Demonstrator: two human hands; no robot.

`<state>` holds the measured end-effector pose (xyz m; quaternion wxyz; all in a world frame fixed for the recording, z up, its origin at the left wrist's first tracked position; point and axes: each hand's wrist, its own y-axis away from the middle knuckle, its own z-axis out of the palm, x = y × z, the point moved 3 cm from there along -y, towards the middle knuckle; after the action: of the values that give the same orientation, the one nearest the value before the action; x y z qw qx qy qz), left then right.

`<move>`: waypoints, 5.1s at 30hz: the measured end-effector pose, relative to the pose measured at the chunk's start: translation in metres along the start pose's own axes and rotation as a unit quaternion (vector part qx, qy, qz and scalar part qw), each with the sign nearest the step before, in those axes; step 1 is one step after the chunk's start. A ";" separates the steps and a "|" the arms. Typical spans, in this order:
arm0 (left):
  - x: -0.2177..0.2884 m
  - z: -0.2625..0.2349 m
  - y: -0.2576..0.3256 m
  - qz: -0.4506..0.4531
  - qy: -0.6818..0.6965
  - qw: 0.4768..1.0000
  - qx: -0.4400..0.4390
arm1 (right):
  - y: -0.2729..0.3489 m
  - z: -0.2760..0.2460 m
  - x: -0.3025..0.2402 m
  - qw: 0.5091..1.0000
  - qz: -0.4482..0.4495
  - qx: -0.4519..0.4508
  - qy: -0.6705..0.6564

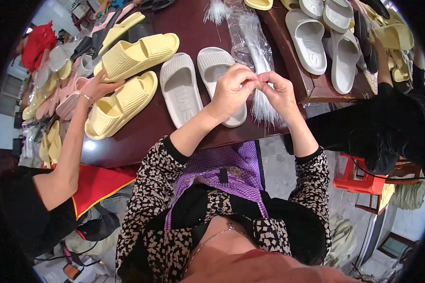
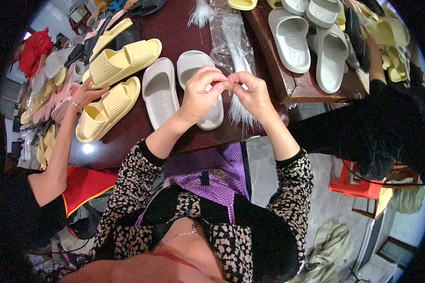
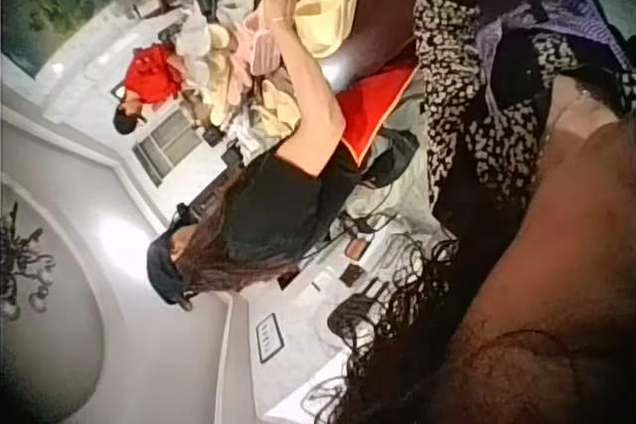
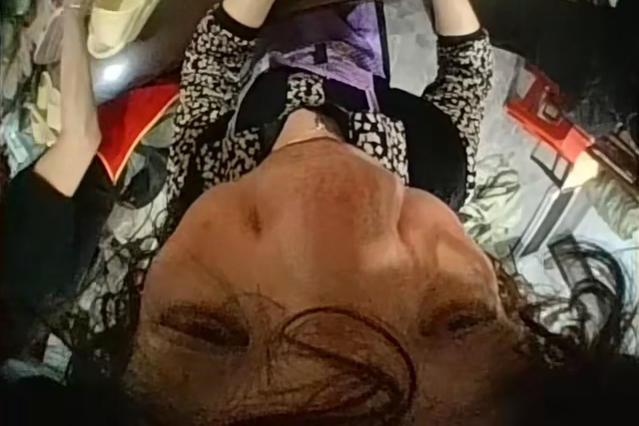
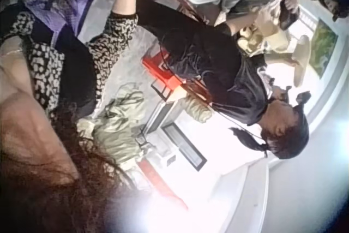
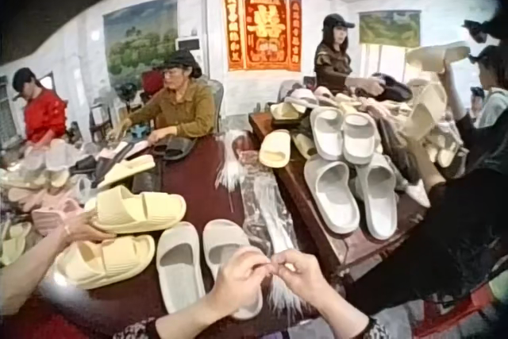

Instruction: The person pairs slippers by taking plastic fasteners from a bundle, threading the fasteners through the slippers by hand to connect them, and sorting pairs of slippers on the table.

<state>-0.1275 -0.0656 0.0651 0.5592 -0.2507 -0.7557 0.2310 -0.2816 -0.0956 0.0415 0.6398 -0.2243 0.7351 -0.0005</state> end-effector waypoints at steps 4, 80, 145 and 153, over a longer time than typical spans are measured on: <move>-0.006 -0.004 0.004 -0.058 0.093 0.993 0.040 | -0.014 0.003 -0.005 0.981 -0.081 -0.057 0.166; 0.001 -0.072 0.055 -0.073 -0.369 0.923 -0.085 | -0.032 0.059 -0.028 0.930 -0.113 -0.123 0.326; 0.009 -0.051 0.047 -0.027 -0.398 0.912 -0.093 | -0.161 0.058 0.032 0.885 -0.021 -0.086 0.457; 0.038 -0.061 0.050 -0.014 -0.214 0.972 -0.095 | -0.142 0.055 0.016 0.913 -0.048 -0.038 0.402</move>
<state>-0.0720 0.0011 0.0777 0.3613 -0.2368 -0.8796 0.1990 -0.1843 -0.2128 0.0574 0.2799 -0.2643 0.9182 -0.0930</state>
